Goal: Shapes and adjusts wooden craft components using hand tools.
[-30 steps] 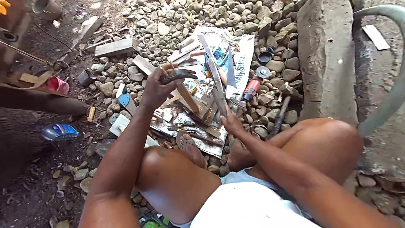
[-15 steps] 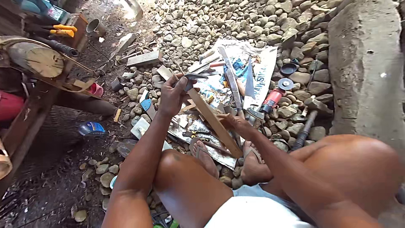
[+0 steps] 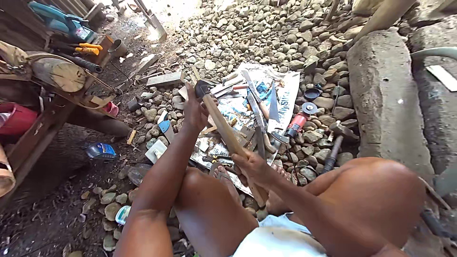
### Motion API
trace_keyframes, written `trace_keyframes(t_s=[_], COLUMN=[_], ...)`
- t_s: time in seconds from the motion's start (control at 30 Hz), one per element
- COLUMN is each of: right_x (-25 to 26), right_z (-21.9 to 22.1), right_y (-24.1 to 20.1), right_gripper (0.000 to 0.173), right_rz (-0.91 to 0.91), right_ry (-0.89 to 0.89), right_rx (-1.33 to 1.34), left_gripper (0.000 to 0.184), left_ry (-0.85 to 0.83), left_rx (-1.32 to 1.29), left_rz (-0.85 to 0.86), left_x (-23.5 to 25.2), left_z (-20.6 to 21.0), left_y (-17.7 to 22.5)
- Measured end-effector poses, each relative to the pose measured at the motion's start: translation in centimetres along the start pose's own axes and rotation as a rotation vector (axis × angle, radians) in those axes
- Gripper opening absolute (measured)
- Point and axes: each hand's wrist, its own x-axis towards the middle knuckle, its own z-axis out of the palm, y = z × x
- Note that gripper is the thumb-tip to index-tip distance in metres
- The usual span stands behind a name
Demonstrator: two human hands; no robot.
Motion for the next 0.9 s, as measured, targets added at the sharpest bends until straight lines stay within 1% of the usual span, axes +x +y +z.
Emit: trace_keyframes(t_s=[0.07,0.13,0.17,0.2,0.23,0.3,0.33,0.4,0.5,0.57,0.67,0.73,0.77,0.8,0.83,0.9], right_x=[1.0,1.6,1.7,1.6,1.5,1.6,1.6,1.2,0.3,0.3,1.3,2.2,2.6,2.9,3.2,3.7], right_z=[-0.6,-1.4,-1.5,-1.4,-1.2,-0.7,-0.6,-0.4,-0.5,-1.1,-1.7,-1.5,-1.5,-1.5,-1.6,-2.3], right_y=[-1.3,-2.3,-2.9,-3.2,-3.2,-2.3,-1.3,1.0,4.6,5.8,4.8,2.8,1.7,0.5,-0.5,-1.5], right_gripper=[0.051,0.062,0.066,0.069,0.073,0.08,0.082,0.079,0.066,0.058,0.053,0.051,0.052,0.053,0.053,0.048], right_rz=[-0.052,-0.069,-0.064,-0.058,-0.06,-0.099,-0.129,-0.166,-0.143,-0.097,-0.096,-0.144,-0.166,-0.189,-0.211,-0.25], right_ry=[0.132,0.266,0.316,0.354,0.376,0.385,0.379,0.351,0.324,0.302,0.282,0.287,0.292,0.302,0.315,0.35], right_rx=[-0.239,-0.506,-0.646,-0.77,-0.865,-0.945,-0.923,-0.794,-0.61,-0.58,-0.66,-0.581,-0.535,-0.519,-0.527,-0.578], left_gripper=[0.071,0.07,0.066,0.059,0.048,0.032,0.028,0.032,0.041,0.042,0.047,0.053,0.056,0.06,0.064,0.066], left_ry=[-0.136,-0.305,-0.364,-0.392,-0.384,-0.311,-0.267,-0.236,-0.242,-0.28,-0.347,-0.404,-0.426,-0.478,-0.565,-0.711], left_rx=[0.059,0.039,0.016,-0.011,-0.052,-0.14,-0.178,-0.216,-0.195,-0.177,-0.153,-0.068,0.021,0.063,0.081,0.099], left_rz=[-0.062,-0.073,-0.071,-0.061,-0.042,-0.007,0.004,0.023,0.062,0.096,0.115,0.13,0.149,0.171,0.188,0.239], left_x=[-0.6,-1.3,-1.5,-1.6,-1.6,-1.1,-0.9,-0.8,-0.8,-0.9,-1.3,-2.3,-3.3,-3.8,-3.9,-4.2], left_z=[0.1,0.6,1.1,1.5,1.9,2.7,3.0,3.1,2.9,2.8,3.2,3.3,3.3,3.1,2.8,2.5], left_y=[-0.9,-0.8,-0.6,-0.5,-0.5,-0.5,-0.4,0.0,1.0,1.0,1.0,1.4,1.6,1.7,1.7,1.9])
